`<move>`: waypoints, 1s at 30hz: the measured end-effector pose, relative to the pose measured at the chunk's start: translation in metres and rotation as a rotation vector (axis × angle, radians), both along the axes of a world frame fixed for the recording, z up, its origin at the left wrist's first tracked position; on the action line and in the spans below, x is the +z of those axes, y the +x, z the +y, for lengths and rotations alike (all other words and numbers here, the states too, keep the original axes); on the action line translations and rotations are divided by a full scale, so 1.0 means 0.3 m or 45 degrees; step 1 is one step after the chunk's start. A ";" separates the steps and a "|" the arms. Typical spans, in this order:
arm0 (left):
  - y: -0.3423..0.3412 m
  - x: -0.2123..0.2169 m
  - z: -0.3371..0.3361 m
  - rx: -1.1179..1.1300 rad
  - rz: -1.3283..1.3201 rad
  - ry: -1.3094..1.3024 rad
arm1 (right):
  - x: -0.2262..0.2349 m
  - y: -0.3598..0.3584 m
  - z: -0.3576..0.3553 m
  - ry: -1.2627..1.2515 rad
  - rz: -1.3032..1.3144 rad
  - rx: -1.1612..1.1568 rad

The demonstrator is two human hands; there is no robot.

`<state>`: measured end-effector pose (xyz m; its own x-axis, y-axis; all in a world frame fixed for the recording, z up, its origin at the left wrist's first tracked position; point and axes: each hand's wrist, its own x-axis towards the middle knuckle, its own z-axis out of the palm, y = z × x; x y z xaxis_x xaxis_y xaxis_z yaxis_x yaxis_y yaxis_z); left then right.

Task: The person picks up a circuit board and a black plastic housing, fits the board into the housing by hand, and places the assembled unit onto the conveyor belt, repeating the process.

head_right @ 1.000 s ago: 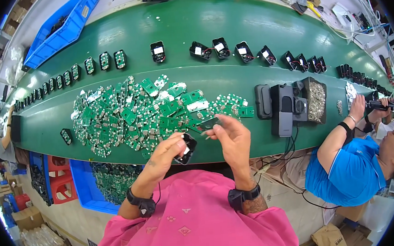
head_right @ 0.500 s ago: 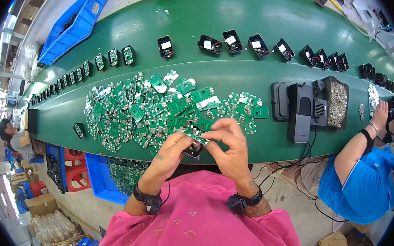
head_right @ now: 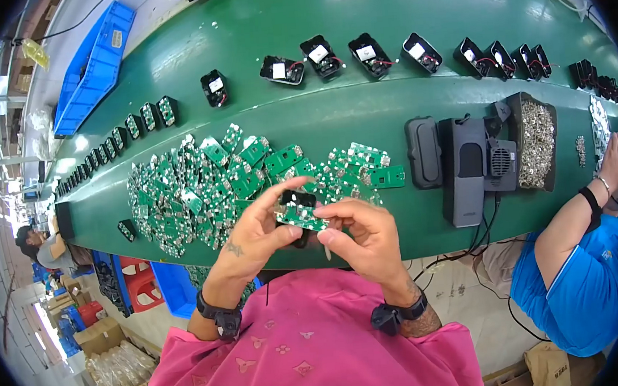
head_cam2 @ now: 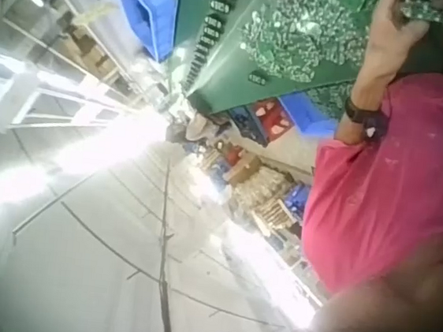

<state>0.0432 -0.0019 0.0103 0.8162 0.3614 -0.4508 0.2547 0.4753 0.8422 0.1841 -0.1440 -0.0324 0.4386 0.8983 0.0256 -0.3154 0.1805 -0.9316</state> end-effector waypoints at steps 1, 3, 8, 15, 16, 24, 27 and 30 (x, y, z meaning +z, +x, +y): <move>0.029 0.050 -0.008 0.036 0.074 -0.148 | 0.001 0.002 0.003 -0.011 0.209 -0.007; 0.003 0.033 0.008 -0.124 0.262 -0.120 | -0.002 0.003 0.006 -0.020 0.211 0.009; -0.029 0.006 0.010 0.117 -0.015 -0.138 | 0.025 -0.027 0.025 -0.172 0.210 0.014; -0.093 0.011 0.054 0.196 -0.023 0.017 | 0.063 -0.108 0.129 -0.277 -0.875 -0.178; -0.105 -0.005 0.051 0.250 -0.064 0.100 | 0.092 -0.127 0.167 -0.250 -0.977 -0.160; -0.256 0.022 0.119 0.477 -0.145 -0.121 | 0.110 -0.261 0.287 -0.211 -1.161 -0.169; -0.283 0.055 0.126 0.596 -0.166 -0.010 | 0.101 -0.313 0.332 -0.127 -1.351 -0.382; -0.312 0.057 0.135 0.728 -0.196 0.097 | 0.154 -0.340 0.386 0.008 -1.344 -0.288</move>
